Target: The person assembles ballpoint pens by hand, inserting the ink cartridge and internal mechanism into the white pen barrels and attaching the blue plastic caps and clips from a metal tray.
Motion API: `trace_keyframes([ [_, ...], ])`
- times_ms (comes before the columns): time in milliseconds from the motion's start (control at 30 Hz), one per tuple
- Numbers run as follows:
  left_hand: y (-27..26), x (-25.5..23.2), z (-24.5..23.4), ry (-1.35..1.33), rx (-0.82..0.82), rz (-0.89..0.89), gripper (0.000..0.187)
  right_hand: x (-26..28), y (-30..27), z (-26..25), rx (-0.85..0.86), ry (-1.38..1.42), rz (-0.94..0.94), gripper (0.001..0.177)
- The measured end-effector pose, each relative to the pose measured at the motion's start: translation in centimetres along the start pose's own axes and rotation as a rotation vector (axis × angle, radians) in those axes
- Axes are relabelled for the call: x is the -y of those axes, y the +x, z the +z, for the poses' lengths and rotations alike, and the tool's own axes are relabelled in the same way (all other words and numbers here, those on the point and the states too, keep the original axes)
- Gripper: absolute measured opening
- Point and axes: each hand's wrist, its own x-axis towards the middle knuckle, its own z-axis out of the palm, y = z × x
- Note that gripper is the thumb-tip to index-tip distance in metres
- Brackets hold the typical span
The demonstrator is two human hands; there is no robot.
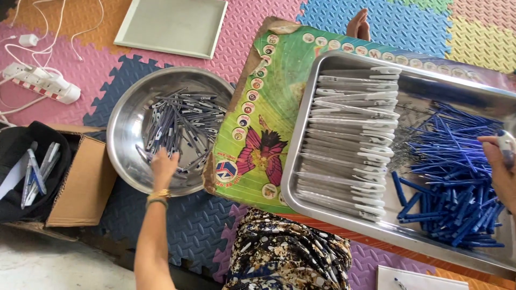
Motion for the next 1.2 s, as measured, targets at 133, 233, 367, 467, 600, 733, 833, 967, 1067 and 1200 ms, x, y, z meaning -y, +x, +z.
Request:
trace_keyframes([
  [133,0.3,-5.4,4.5,0.009,0.157,0.171,0.094,-0.4,-0.2,0.1,-0.015,-0.059,-0.005,0.032],
  [233,3.0,-6.1,11.2,0.249,0.320,0.259,0.094,1.4,-0.4,-0.9,-0.011,-0.073,0.054,0.035],
  [367,5.1,-5.6,15.3,0.266,-0.111,0.268,0.057,2.0,-0.7,-1.4,-0.016,-0.233,0.036,0.033],
  [467,5.4,-4.5,15.7,0.300,-0.199,0.154,0.045,0.4,-0.7,-0.5,-0.002,-0.188,0.087,0.032],
  [600,5.9,-2.7,15.5,0.402,-0.066,0.126,0.038,-3.0,-1.1,0.7,0.000,-0.051,0.099,0.032],
  [733,6.3,-0.1,13.0,0.283,-0.057,0.219,0.035,-5.7,-1.0,1.9,0.052,-0.107,0.067,0.046],
  [833,8.2,2.8,10.8,0.154,-0.170,0.144,0.042,-4.3,-0.5,2.0,0.048,-0.092,0.049,0.044],
  [967,11.9,5.0,7.9,0.106,-0.265,-0.019,0.040,-2.4,-0.4,1.2,0.002,-0.069,0.030,0.039],
  [1067,13.2,4.4,8.3,0.221,-0.068,-0.113,0.055,-3.3,-0.9,0.9,-0.029,-0.053,0.061,0.039],
  [1200,11.8,3.2,9.5,0.130,-0.075,-0.177,0.042,-2.6,-0.8,0.6,-0.064,-0.052,0.134,0.046],
])
